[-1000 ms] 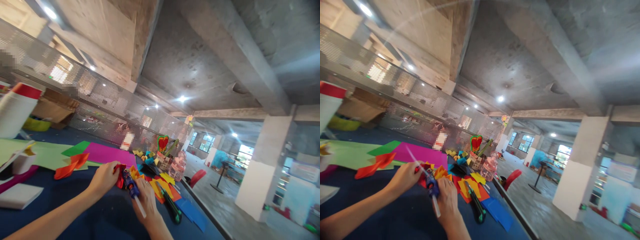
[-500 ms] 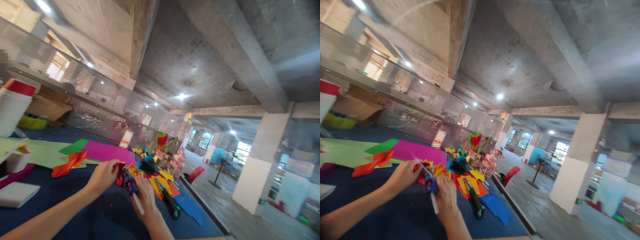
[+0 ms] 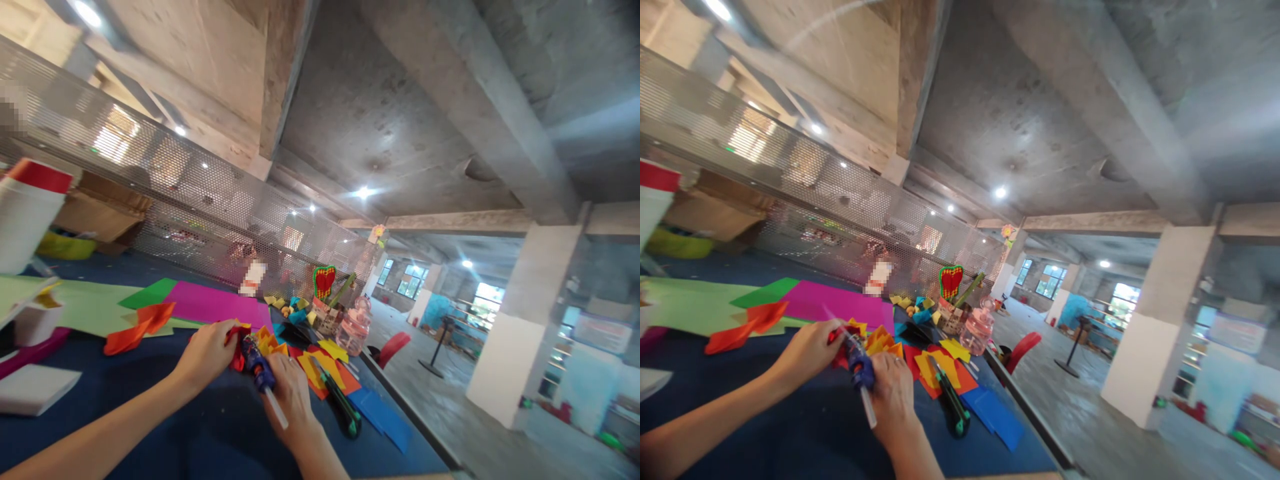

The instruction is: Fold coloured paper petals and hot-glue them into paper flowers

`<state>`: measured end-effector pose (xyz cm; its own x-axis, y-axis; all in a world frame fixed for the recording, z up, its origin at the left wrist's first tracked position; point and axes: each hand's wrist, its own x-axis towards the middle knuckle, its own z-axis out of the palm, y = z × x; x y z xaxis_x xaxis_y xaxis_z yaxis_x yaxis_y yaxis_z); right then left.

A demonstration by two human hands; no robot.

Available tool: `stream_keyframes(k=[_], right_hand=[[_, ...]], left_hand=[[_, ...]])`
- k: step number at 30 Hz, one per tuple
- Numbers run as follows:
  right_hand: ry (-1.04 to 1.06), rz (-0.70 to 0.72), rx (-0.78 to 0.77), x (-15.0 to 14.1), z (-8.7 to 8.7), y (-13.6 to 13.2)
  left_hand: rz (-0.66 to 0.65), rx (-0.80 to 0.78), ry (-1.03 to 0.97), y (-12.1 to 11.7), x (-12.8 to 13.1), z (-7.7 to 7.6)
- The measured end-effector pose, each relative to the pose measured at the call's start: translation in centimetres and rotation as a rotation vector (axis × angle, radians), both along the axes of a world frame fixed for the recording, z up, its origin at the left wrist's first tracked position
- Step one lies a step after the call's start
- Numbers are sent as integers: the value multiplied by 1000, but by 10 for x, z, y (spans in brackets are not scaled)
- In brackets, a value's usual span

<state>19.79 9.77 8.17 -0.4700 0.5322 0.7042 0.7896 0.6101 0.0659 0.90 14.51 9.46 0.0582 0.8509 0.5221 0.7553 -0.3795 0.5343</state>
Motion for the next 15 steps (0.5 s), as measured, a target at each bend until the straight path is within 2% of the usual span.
stream_keyframes(k=[8, 15], right_hand=[[-8, -37, -8, 0, 4, -7], [-2, -36, 22, 2, 1, -2]], left_hand=[[20, 13, 9, -2, 0, 1], [21, -14, 15, -3, -1, 3]])
